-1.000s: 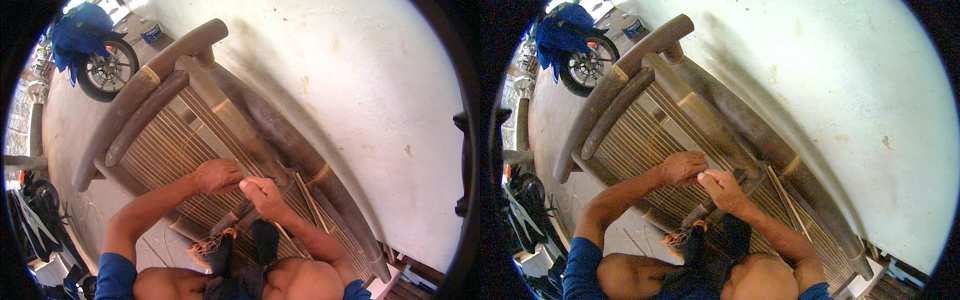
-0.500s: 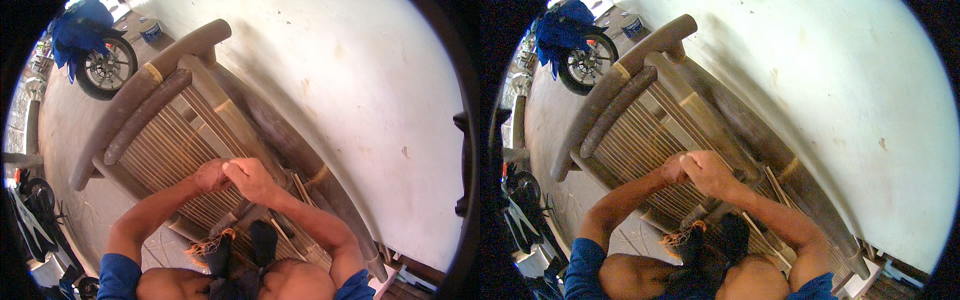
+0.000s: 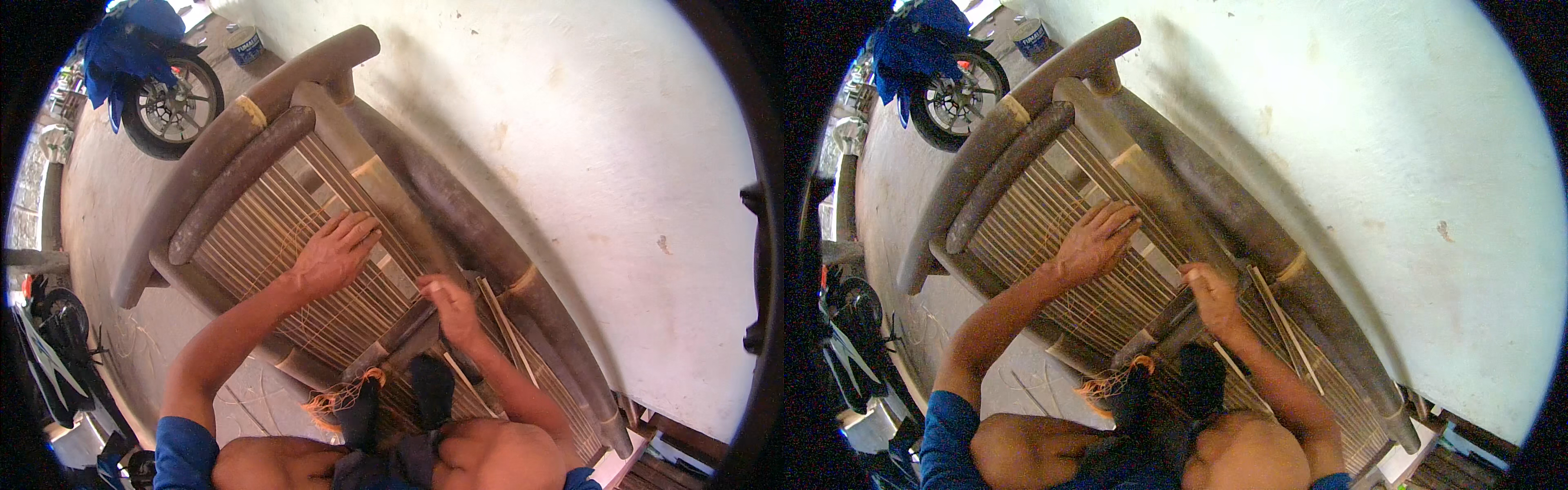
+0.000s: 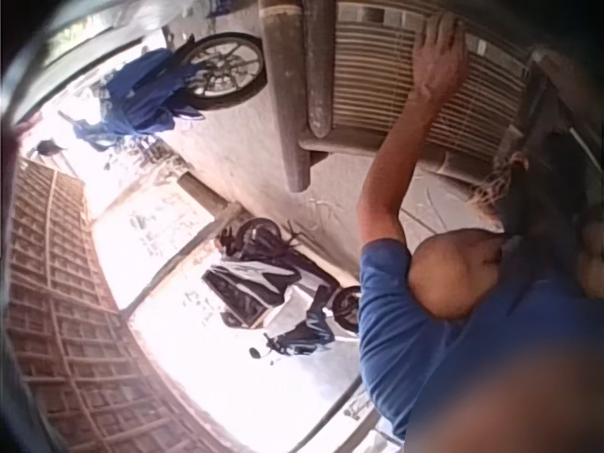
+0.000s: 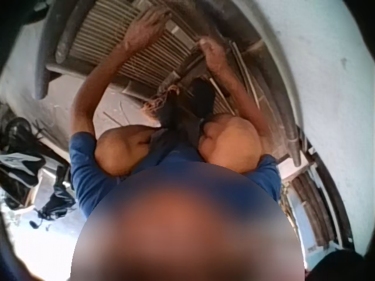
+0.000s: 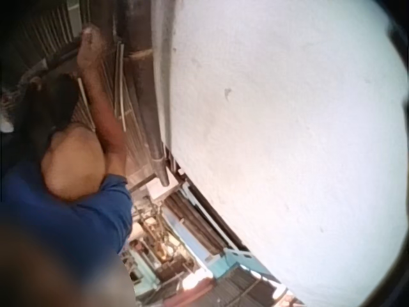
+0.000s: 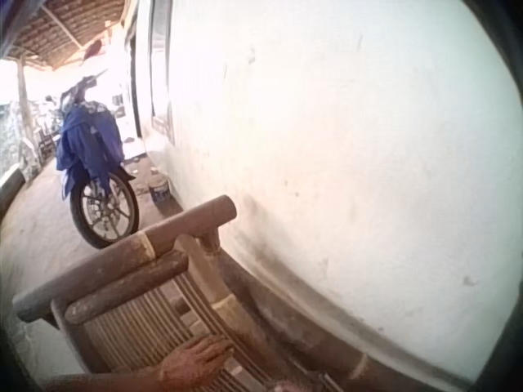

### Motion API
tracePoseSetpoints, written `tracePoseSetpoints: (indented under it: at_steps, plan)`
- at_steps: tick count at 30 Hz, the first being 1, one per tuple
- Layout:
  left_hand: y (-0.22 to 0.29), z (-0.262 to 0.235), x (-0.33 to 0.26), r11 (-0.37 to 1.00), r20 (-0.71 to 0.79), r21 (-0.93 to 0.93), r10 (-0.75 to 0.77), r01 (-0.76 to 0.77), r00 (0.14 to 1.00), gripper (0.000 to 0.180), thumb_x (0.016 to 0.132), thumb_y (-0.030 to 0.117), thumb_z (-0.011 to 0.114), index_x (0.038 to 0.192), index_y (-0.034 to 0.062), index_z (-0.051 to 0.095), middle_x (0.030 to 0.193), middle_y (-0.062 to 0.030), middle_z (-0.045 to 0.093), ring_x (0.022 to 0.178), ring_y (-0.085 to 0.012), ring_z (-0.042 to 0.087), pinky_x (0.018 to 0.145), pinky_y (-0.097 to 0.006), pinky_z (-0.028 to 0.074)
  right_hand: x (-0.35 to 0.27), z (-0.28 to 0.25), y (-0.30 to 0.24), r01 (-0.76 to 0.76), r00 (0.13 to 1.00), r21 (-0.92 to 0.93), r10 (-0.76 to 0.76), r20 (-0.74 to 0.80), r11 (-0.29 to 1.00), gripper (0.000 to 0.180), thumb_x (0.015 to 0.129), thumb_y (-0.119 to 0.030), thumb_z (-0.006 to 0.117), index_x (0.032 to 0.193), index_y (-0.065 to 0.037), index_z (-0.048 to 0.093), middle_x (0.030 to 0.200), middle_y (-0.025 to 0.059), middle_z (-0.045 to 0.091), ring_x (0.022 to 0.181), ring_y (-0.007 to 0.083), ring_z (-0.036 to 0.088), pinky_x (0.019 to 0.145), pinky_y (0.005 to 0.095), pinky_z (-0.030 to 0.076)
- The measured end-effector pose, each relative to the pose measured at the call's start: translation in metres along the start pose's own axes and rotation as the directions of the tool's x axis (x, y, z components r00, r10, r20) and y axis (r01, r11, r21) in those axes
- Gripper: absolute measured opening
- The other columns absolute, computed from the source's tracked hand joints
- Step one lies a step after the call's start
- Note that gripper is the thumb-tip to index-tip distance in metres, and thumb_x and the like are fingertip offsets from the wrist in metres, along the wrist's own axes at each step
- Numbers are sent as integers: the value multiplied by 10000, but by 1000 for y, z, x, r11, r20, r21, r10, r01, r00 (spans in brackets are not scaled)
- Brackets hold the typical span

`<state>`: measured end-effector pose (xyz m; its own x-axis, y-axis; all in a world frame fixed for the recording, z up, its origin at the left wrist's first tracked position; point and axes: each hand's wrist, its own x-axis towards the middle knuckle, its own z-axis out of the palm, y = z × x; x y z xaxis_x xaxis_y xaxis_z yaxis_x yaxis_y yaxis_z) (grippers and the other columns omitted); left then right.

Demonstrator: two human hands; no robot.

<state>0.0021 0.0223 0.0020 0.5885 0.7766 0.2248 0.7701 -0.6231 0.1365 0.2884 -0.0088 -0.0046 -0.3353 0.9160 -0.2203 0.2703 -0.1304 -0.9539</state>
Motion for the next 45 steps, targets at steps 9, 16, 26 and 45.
tracePoseSetpoints:
  at_steps: [9,16,26,45]
  plan:
    - [2,-5,6,993,53,115,29,-35,998,369,930,232,682,1251,51,663,1310,-100,571,1344,-271,484,1258,-500,270,-3,36,41,127,977,-427,-187,-101,895,253,1022,-149,546,1166,47,616,1155,263,643,1086,471,616,959,497,500]
    - [-1,-10,14,996,123,93,7,-18,992,234,923,234,686,1073,55,680,1159,-91,598,1202,-257,542,1140,-463,382,2,33,42,-2,1000,-301,-1,-10,954,287,1045,-210,544,1117,45,653,1075,247,680,1014,470,646,938,494,508]
    - [-11,-8,27,998,139,54,-31,24,990,215,918,320,699,933,107,727,899,-66,684,1017,-245,631,1085,-450,392,-17,-12,-24,59,989,154,-37,-142,986,368,1112,-277,473,1213,7,684,992,71,688,945,153,636,904,302,492]
    - [-78,-62,13,996,-267,-43,-92,84,959,288,880,199,754,1088,17,674,1179,-135,668,1144,-324,642,1130,-511,432,-5,24,17,35,987,-316,17,161,948,421,1096,-264,500,1382,26,605,1186,225,732,1049,225,719,916,356,530]
